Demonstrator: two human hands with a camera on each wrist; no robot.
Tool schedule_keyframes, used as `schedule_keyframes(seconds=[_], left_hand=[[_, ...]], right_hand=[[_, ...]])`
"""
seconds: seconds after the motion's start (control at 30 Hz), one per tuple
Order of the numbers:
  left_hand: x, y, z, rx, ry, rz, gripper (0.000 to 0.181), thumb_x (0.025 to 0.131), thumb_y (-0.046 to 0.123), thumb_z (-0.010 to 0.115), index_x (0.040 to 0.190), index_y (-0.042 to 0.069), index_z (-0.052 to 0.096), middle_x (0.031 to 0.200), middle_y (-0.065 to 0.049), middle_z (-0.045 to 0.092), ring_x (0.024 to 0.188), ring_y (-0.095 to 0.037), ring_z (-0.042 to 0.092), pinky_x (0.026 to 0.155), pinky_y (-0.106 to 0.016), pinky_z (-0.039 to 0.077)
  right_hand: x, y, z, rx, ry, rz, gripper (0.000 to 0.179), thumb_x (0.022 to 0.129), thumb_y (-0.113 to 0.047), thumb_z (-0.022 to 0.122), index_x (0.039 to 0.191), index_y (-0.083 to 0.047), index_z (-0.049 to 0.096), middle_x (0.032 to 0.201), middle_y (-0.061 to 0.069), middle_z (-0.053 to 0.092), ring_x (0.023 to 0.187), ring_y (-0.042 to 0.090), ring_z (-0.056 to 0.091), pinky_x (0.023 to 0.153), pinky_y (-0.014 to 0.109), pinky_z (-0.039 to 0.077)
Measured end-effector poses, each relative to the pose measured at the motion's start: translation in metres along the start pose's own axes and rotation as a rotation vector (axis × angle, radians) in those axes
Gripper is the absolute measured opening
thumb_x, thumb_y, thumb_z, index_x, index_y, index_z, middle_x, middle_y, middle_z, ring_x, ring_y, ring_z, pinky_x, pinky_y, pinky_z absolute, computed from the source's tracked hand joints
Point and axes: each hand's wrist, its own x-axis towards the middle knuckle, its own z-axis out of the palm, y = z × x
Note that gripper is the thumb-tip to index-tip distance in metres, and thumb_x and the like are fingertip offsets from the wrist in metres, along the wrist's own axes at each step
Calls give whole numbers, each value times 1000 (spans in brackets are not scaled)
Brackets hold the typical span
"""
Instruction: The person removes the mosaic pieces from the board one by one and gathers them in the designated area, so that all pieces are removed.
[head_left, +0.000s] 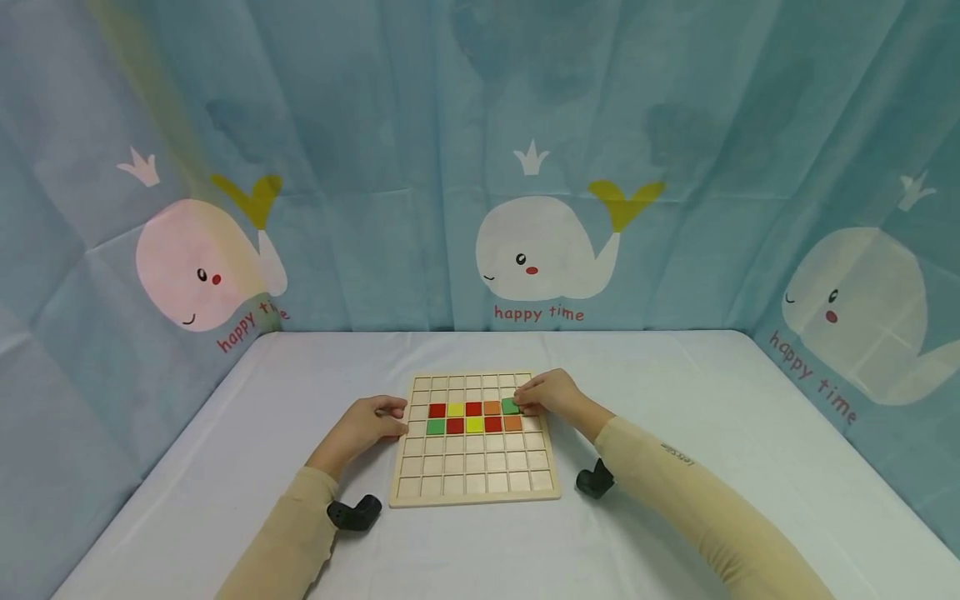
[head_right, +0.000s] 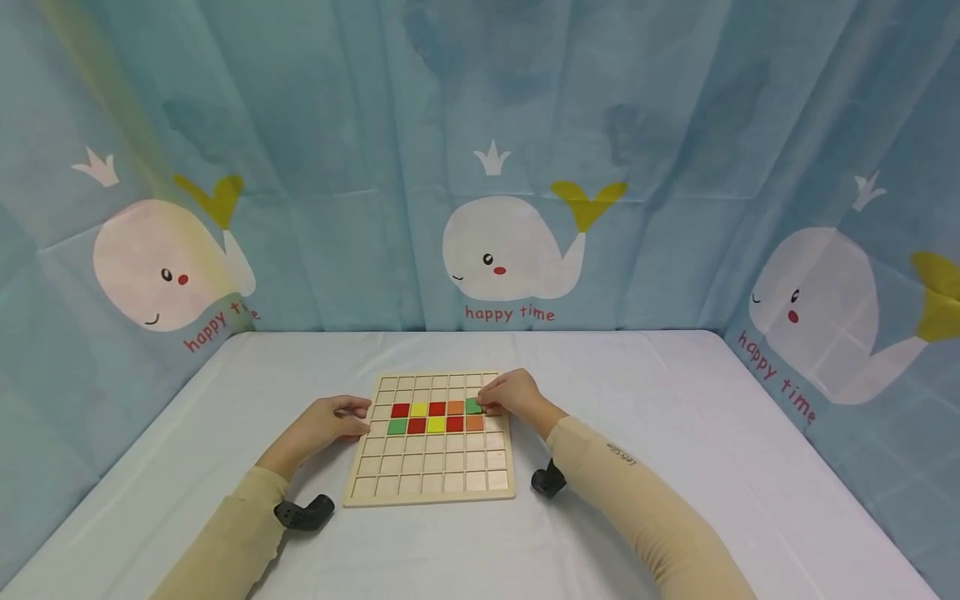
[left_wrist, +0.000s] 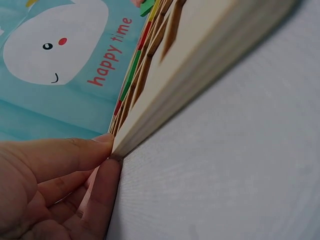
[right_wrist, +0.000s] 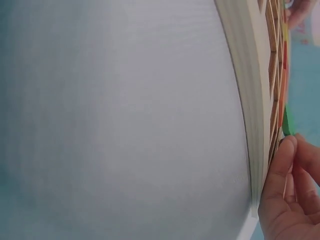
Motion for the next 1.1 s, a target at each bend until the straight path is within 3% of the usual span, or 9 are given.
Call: schedule_keyframes(seconds=[0.33, 0.6, 0.83, 1.1], left_hand=[[-1, 0, 2, -15, -9, 1, 49, 86, 4, 73, 133, -3, 58, 112, -13, 60, 89, -15, 59, 75, -26, 57], [-4, 0, -5, 7, -10, -9, 51, 86, 5, 73, 134, -3, 57, 114, -14, 60, 92, -16, 60, 76, -27, 57], [-5, 5, -8, 12, -11, -7, 53, 87, 6, 73, 136, -3, 56, 116, -15, 60, 93, -17, 60, 77, -27, 57], [1, 1, -2, 3, -12, -16, 51, 86, 7, 73, 134, -2, 58, 114, -13, 61, 92, -17, 60, 77, -25, 57]], right_hand=[[-3, -1, -7, 24, -7, 14, 19, 89, -10, 74, 101, 5, 75, 79, 4, 74, 60, 6, 63, 62, 19, 55], [-11, -4, -14, 61, -42, 5, 22, 90, -9, 72, 105, 7, 74, 81, 4, 74, 62, 6, 63, 64, 20, 56], [-12, -4, -28, 75, -40, 26, 24, 90, -10, 72, 109, 5, 73, 89, 5, 75, 67, 6, 65, 69, 21, 57], [-15, 3, -45, 101, -46, 22, 29, 91, -9, 71, 115, 8, 69, 92, 5, 75, 70, 5, 66, 71, 22, 58]])
